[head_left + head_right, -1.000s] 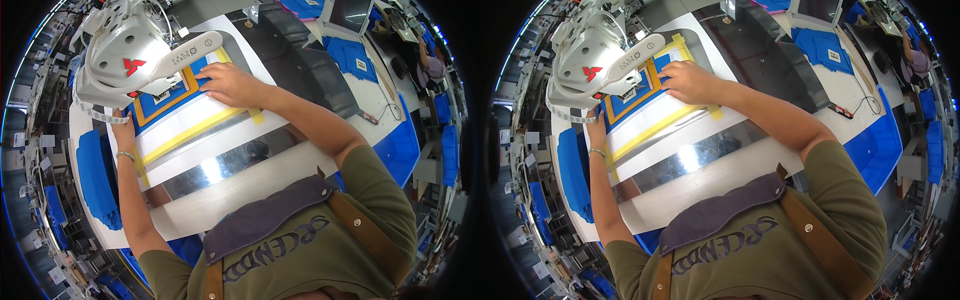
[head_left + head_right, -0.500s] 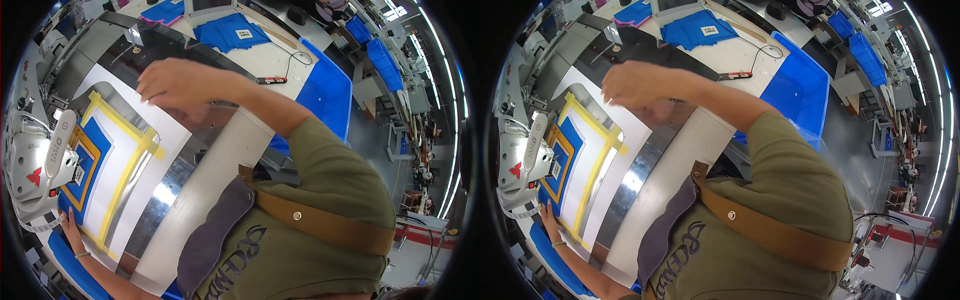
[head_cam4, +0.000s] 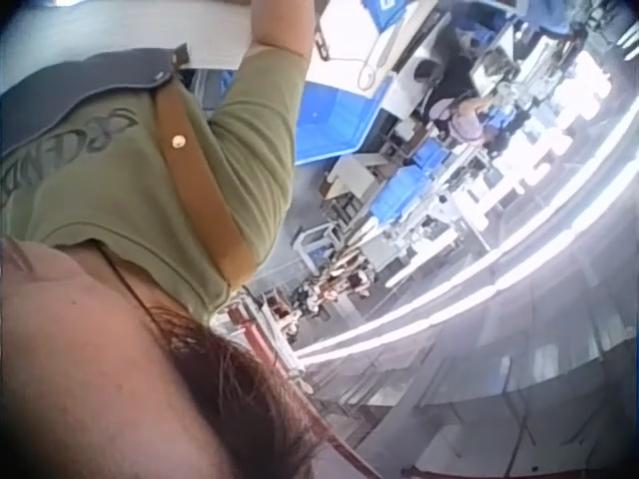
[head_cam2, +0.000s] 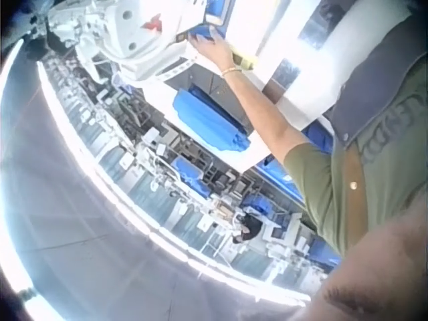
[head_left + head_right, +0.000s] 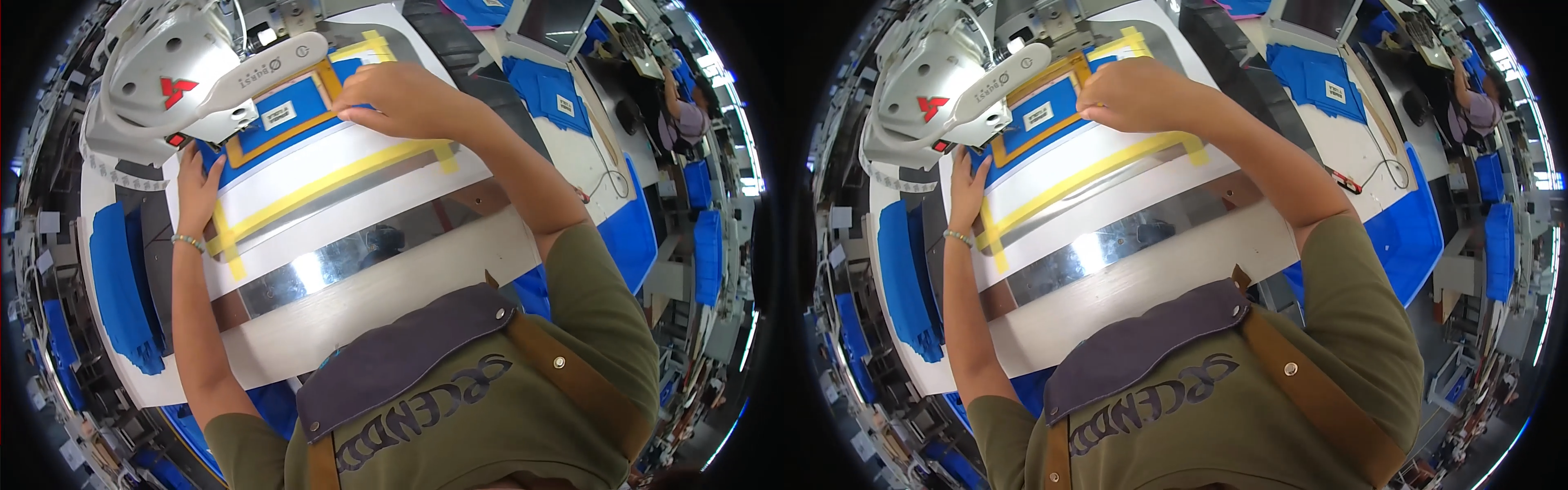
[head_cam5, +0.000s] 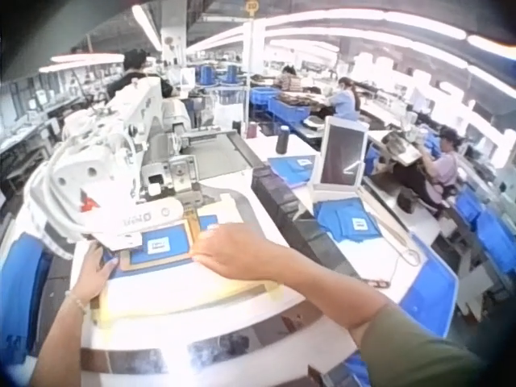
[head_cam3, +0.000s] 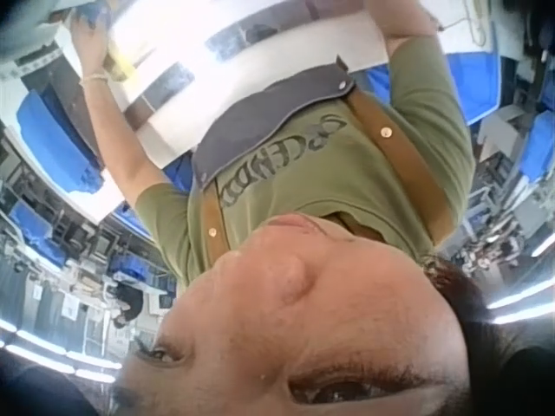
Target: Sewing brand labels onto fabric pieces using an industrial sewing machine.
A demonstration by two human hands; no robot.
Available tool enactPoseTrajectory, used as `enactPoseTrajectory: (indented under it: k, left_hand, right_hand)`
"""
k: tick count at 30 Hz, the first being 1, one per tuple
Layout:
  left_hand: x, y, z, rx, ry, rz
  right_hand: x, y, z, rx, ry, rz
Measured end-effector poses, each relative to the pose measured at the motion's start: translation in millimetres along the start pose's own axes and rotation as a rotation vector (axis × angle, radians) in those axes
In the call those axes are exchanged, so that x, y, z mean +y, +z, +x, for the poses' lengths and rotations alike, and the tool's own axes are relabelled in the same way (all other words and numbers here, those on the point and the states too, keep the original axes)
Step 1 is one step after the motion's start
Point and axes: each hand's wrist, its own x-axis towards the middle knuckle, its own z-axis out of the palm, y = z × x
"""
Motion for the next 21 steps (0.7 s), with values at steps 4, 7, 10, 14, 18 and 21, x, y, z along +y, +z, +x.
enactPoseTrajectory:
  k: [4, 7, 10, 14, 18, 21]
  left_hand:
    - [35, 21, 11, 0.091, 0.060, -0.016]
    - [44, 26, 14, 0.084, -0.075, -0.168]
    - [40, 20, 9, 0.093, -0.058, -0.163]
    - [16, 11, 4, 0.313, -0.532, -0.719]
    - [-34, -41, -41, 0.432, -0.506, -0.735]
    - [-68, -144, -131, 0.544, -0.270, -0.429]
  right_hand:
    - [2, 24, 14, 0.203, 0.076, 0.025]
    - [12, 38, 10, 0.233, 0.110, 0.036]
    - [21, 48, 11, 0.411, -0.002, 0.110]
    - [17, 48, 11, 0.314, -0.009, 0.179]
    - [15, 21, 12, 0.278, -0.116, 0.089]
    - [31, -15, -4, 0.309, -0.064, 0.096]
